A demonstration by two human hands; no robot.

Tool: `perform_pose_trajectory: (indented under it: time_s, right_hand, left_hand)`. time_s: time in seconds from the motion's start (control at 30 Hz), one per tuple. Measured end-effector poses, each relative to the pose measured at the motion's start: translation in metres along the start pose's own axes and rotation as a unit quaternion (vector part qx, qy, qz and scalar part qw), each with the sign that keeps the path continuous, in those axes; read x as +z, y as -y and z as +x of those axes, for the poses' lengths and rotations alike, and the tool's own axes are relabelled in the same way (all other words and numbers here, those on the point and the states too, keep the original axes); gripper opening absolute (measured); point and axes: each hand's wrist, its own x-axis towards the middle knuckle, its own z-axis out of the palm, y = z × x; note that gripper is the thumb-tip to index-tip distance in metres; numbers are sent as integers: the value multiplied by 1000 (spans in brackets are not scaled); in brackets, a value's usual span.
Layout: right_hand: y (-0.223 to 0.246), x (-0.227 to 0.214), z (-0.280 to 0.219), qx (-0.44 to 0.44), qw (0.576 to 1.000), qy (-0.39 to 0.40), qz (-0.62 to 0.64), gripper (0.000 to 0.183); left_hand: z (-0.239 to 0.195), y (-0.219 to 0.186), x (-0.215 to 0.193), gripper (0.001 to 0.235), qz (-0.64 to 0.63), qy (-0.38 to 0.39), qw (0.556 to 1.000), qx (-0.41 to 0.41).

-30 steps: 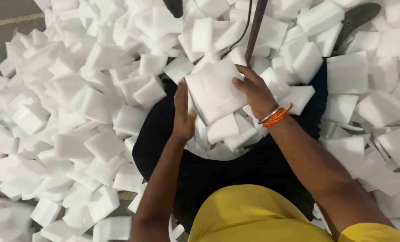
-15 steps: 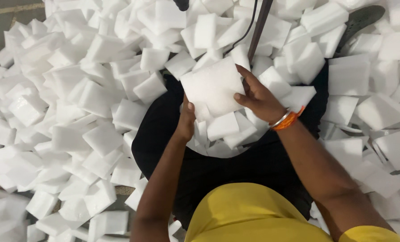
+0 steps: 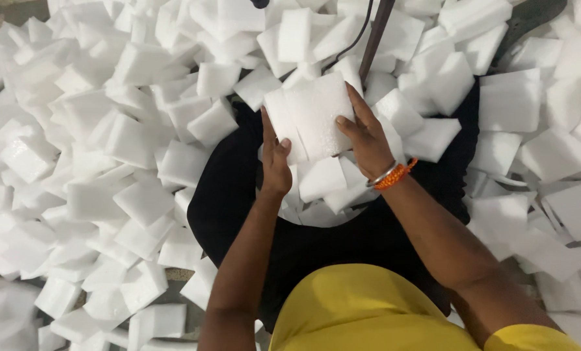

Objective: The person sits cross-legged on the floor and repeatedly picks up white foam blocks, aligns them, and places them under a stationary machine nozzle. The person handles the blocks one at a time and returns them to the surrounding pile after each cycle.

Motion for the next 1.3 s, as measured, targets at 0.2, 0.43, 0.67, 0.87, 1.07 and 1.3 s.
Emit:
perform_pose_trajectory:
  time_s: [0.2, 0.43, 0.67, 0.87, 1.07, 1.3]
  right_hand:
    - [-7, 3, 39, 21, 998, -25, 44, 69]
    - [9, 11, 127, -68, 998, -18, -3, 65]
    - [42, 16, 191, -35, 999, -8, 7, 63]
    - [28, 13, 208, -152, 985, -12, -75, 57]
    - [18, 18, 202, -147, 973, -48, -169, 61]
    - [29, 35, 169, -36, 983, -77, -161, 64]
  left_hand:
    - [41, 23, -4, 81, -20, -39, 999, -21]
    - [125, 21, -26, 65, 94, -2, 983, 155]
    - [201, -2, -33, 74, -94, -7, 995, 19]
    - [212, -4, -28, 79, -95, -11, 993, 68]
    - [196, -10, -26, 72, -13, -49, 998, 35]
    - [170, 1, -26, 75, 42, -55, 998, 9]
